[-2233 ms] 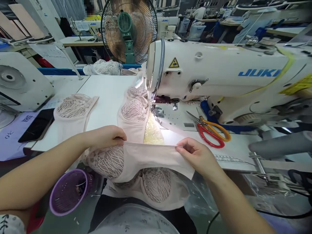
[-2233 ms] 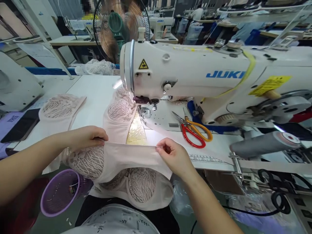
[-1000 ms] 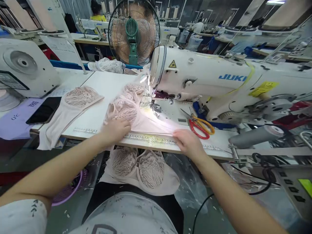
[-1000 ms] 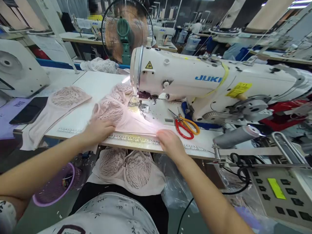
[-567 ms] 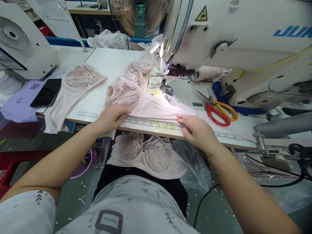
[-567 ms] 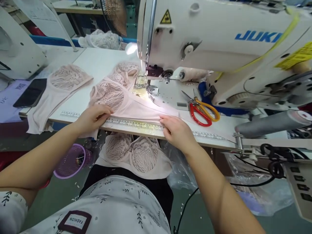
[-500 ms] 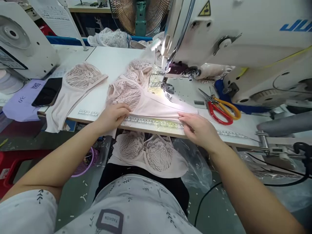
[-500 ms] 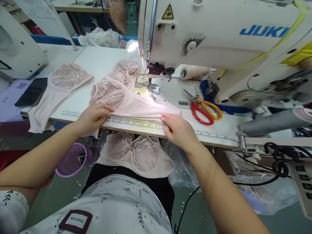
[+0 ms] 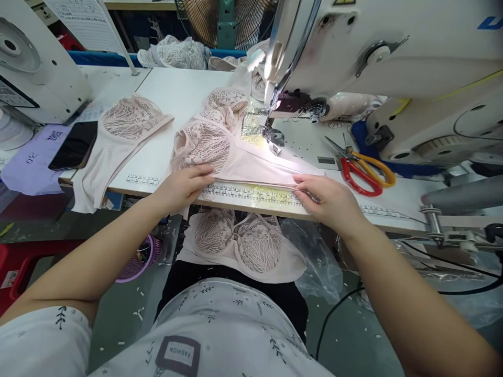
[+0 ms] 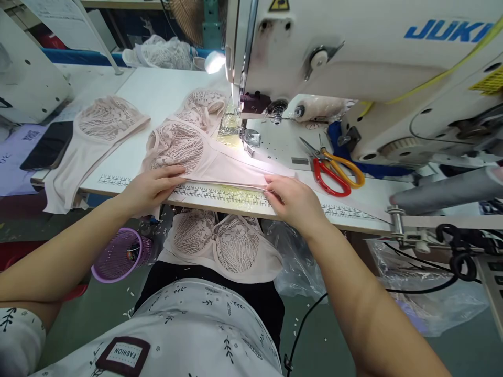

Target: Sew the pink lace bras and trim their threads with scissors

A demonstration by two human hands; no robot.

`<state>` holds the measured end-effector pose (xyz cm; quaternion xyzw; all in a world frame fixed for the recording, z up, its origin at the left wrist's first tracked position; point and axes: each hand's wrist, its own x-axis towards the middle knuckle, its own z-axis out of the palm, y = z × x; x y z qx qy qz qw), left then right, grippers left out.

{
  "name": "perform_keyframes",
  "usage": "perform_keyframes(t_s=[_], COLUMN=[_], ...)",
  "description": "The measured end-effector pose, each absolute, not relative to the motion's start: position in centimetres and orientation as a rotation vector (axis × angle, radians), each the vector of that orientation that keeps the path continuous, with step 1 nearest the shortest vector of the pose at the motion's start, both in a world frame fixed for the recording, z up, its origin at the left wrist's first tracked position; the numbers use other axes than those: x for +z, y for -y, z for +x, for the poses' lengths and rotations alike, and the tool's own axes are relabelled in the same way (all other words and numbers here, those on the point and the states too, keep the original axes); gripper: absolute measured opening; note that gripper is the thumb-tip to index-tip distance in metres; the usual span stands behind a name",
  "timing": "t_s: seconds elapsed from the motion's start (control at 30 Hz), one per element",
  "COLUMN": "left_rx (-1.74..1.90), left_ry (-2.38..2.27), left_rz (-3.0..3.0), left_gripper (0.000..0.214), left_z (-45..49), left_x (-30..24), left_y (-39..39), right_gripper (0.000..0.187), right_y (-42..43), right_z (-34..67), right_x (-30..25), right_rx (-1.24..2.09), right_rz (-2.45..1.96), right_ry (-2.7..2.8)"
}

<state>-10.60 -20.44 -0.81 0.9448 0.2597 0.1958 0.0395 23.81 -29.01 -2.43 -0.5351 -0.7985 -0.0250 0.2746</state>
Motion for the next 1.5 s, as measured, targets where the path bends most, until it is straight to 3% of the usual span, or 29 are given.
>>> perform_keyframes(t_s=[0.27,0.6,0.8,1.2,1.5], left_rx=[0.464,0.413,0.414,0.245,0.132], left_ry=[-0.795,-0.774,-0.760,-0.747,-0.705], left_rz=[2.916,2.953,2.969,3.069,3.172], left_gripper=[0.035,0.033,0.032,0.032,0.035], left_z=[-9.8,-10.2,-10.3,-10.8,-11.5], left_x=[-0.2,0.2,0.2,0.1,-0.2], left_y=[20.3,20.5,20.7,20.9,20.2], right_gripper=[0.017,0.032,0.040,0.040,0.028], right_y=[30.3,28.8,27.3,27.7,27.7], right_z=[21.6,13.7,11.6,12.3,20.9], right_x=[-0.9,-1.4,-1.3,0.1,2.3], right_rx=[-0.247,0.040,0.089,0.071,0.475], right_rz=[-1.354,-1.122,-1.207,-1.332,-1.594], right_ry=[2.197,2.403,2.417,2.483,2.264])
